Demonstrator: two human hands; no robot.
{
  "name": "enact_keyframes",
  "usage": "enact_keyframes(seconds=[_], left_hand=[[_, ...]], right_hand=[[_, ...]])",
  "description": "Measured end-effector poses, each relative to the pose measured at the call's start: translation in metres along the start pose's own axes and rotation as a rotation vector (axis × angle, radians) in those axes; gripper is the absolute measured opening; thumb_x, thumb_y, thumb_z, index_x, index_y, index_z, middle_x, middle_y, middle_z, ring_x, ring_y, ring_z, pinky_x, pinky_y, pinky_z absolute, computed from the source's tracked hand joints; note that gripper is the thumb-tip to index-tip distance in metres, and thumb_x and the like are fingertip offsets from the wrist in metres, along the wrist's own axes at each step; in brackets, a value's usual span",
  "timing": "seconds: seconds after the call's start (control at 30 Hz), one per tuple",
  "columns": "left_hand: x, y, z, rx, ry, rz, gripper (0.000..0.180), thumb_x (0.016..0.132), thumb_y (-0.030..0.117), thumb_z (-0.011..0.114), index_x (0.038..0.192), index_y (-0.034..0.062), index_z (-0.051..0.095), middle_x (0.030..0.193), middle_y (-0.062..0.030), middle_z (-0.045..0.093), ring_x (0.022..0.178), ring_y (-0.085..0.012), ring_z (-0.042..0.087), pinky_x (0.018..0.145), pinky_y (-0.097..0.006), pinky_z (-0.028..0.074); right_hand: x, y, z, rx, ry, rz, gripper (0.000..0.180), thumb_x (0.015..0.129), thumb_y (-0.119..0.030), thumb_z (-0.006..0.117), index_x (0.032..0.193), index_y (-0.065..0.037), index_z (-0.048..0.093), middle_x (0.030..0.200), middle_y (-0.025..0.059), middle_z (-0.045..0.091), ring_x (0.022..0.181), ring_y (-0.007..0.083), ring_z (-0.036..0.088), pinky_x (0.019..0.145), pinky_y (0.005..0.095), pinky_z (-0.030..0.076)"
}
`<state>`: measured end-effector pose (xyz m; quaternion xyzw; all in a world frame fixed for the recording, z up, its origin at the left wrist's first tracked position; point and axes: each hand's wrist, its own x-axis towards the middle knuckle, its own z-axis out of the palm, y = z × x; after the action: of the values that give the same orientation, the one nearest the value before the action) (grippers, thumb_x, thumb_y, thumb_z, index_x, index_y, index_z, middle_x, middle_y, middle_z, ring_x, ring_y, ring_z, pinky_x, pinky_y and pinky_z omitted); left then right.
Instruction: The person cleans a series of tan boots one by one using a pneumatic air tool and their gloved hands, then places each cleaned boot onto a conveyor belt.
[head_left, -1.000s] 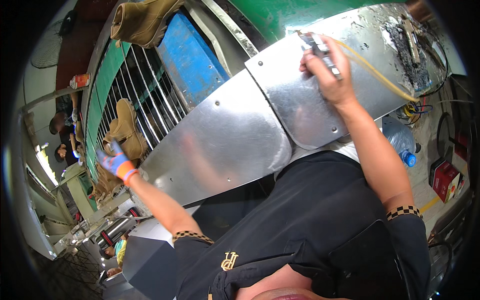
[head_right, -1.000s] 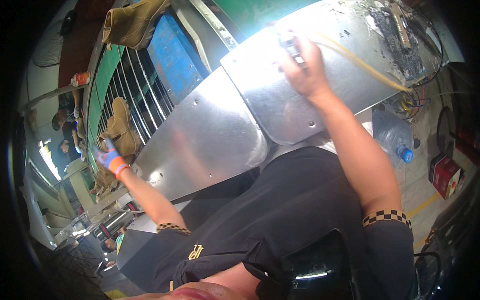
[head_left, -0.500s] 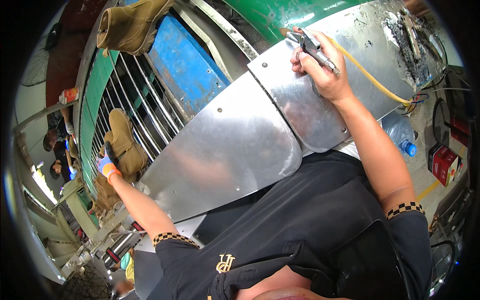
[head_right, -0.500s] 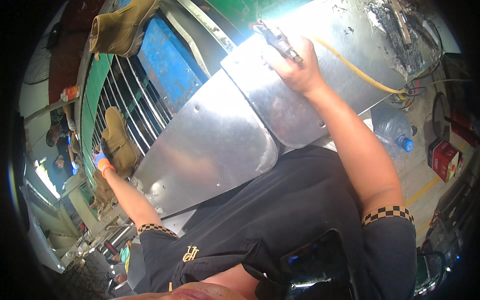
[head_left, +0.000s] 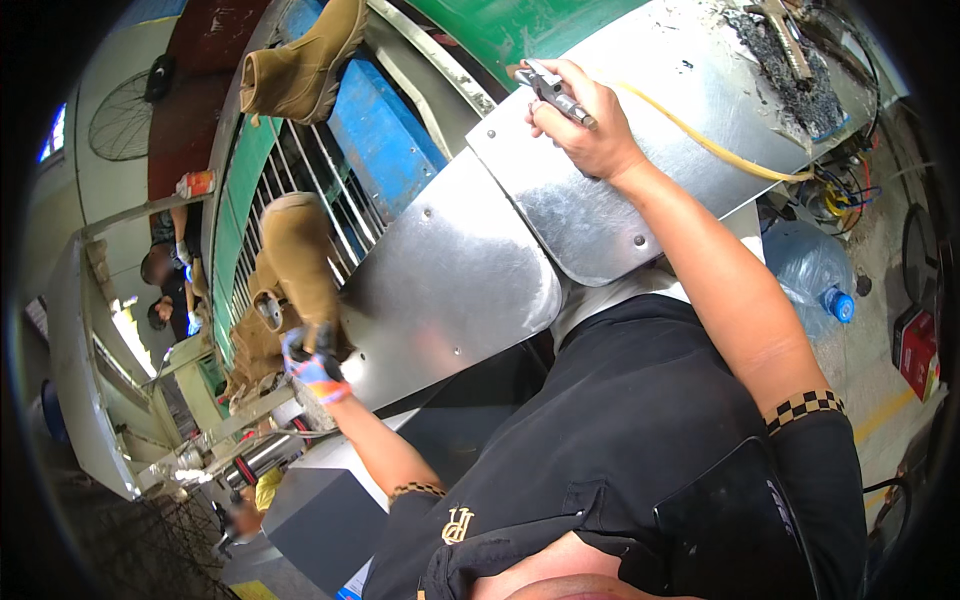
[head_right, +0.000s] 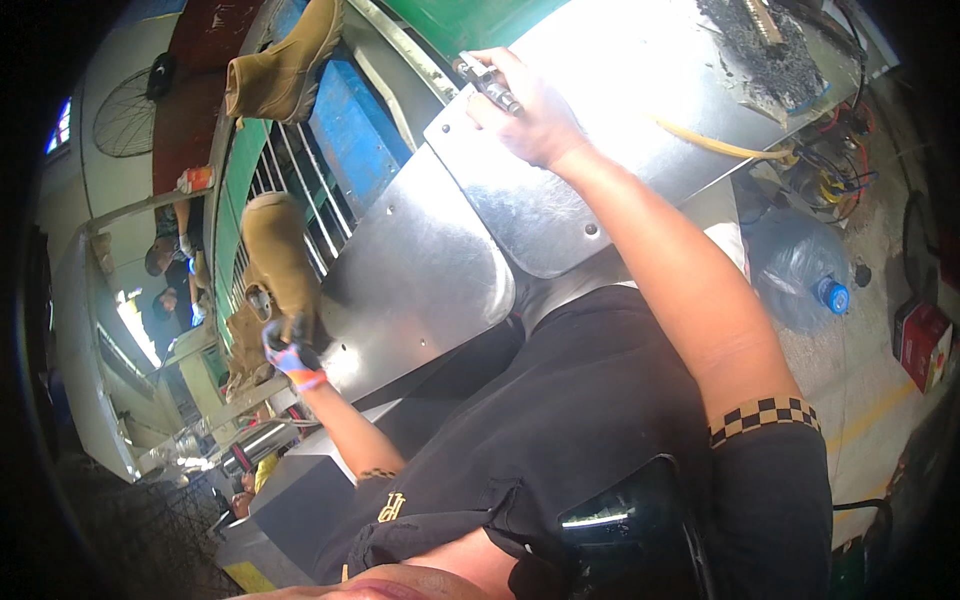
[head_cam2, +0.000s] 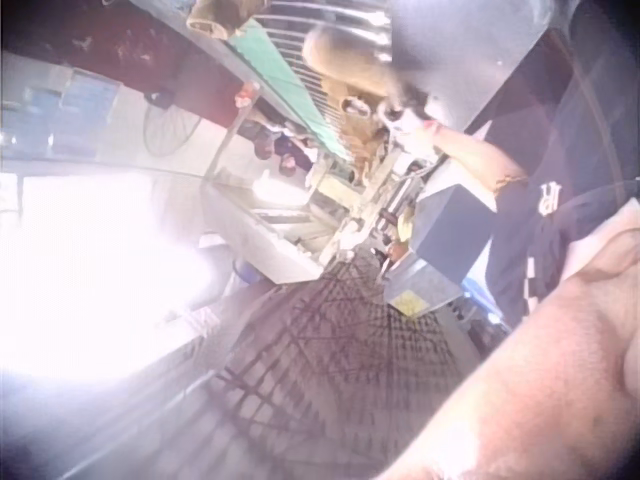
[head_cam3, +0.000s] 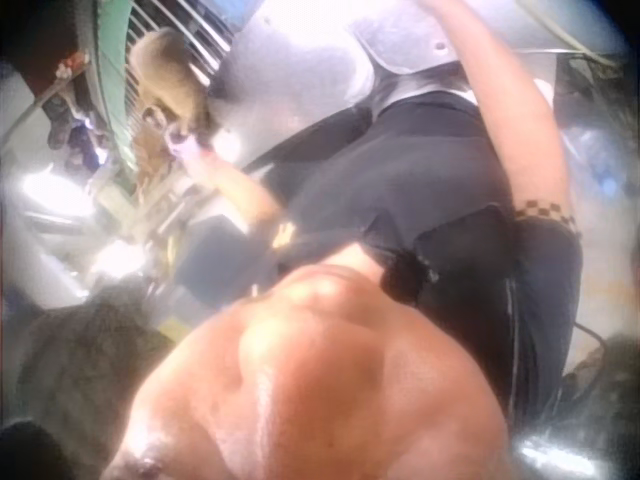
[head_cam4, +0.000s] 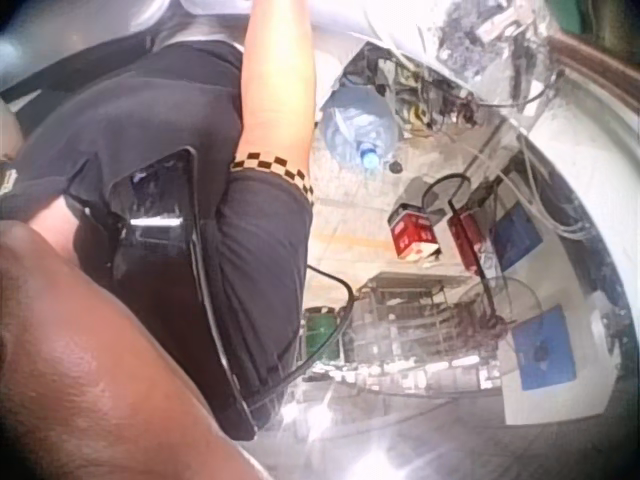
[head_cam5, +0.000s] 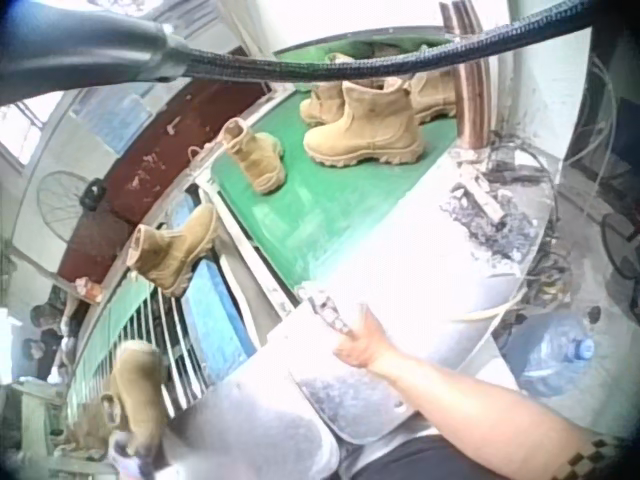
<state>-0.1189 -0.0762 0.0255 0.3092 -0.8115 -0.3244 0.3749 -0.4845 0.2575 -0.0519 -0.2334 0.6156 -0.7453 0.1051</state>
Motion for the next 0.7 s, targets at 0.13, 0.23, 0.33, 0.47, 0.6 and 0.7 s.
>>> enact_keyframes(seconds=[0.13, 0.23, 0.33, 0.47, 0.6, 0.7], left_hand=[[-0.081, 0.066, 0.018, 0.464, -0.550, 0.368, 0.033, 0.061, 0.006, 0.083, 0.089, 0.0067, 0.065, 0.088, -0.0106, 0.063, 0.080, -0.0262, 0.062, 0.075, -0.037, 0.051], [-0.098, 0.114, 0.041, 0.560, -0.860, 0.190, 0.060, 0.060, 0.020, 0.088, 0.113, 0.0076, 0.064, 0.107, -0.0139, 0.064, 0.097, -0.0319, 0.062, 0.084, -0.039, 0.051], [-0.071, 0.137, 0.058, 0.466, -0.631, 0.396, 0.078, 0.059, 0.027, 0.090, 0.126, 0.0037, 0.058, 0.119, -0.0174, 0.060, 0.109, -0.0352, 0.058, 0.094, -0.043, 0.048], [-0.015, 0.185, 0.151, 0.701, -0.542, 0.776, 0.089, 0.060, 0.045, 0.087, 0.131, 0.0018, 0.053, 0.131, -0.0191, 0.054, 0.121, -0.0373, 0.050, 0.103, -0.048, 0.040], [0.003, 0.167, 0.161, 0.908, -0.843, 0.617, 0.078, 0.065, 0.055, 0.082, 0.121, 0.0063, 0.061, 0.106, -0.0149, 0.066, 0.096, -0.0306, 0.064, 0.085, -0.039, 0.052], [-0.001, 0.173, 0.154, 0.705, -0.714, 0.759, 0.069, 0.064, 0.043, 0.087, 0.117, 0.0054, 0.063, 0.099, -0.0119, 0.070, 0.086, -0.0268, 0.068, 0.079, -0.035, 0.055]], right_hand=[[-0.004, 0.003, 0.002, 0.009, -0.009, -0.048, 0.039, 0.087, -0.012, 0.057, 0.123, 0.002, 0.056, 0.080, 0.0098, 0.068, 0.070, 0.0128, 0.067, 0.067, 0.0257, 0.054], [-0.005, 0.000, -0.001, 0.035, -0.035, -0.008, 0.040, 0.087, -0.013, 0.058, 0.123, 0.002, 0.056, 0.080, 0.0101, 0.069, 0.071, 0.0129, 0.067, 0.068, 0.0257, 0.054], [-0.004, -0.002, -0.003, 0.067, -0.040, 0.000, 0.040, 0.086, -0.014, 0.058, 0.123, 0.002, 0.056, 0.080, 0.0101, 0.069, 0.071, 0.0126, 0.067, 0.069, 0.0260, 0.054], [-0.009, 0.001, -0.009, 0.097, -0.017, 0.004, 0.038, 0.087, -0.011, 0.058, 0.123, 0.002, 0.056, 0.081, 0.0103, 0.069, 0.071, 0.0120, 0.067, 0.069, 0.0259, 0.053], [-0.042, -0.008, -0.035, 0.207, 0.058, 0.090, 0.038, 0.089, -0.011, 0.059, 0.124, 0.003, 0.054, 0.084, 0.0096, 0.066, 0.071, 0.0138, 0.065, 0.068, 0.0273, 0.054], [-0.070, 0.004, -0.086, -0.080, 0.149, -0.026, 0.038, 0.089, -0.011, 0.058, 0.124, 0.002, 0.053, 0.083, 0.0078, 0.064, 0.072, 0.0127, 0.062, 0.067, 0.0258, 0.052]])
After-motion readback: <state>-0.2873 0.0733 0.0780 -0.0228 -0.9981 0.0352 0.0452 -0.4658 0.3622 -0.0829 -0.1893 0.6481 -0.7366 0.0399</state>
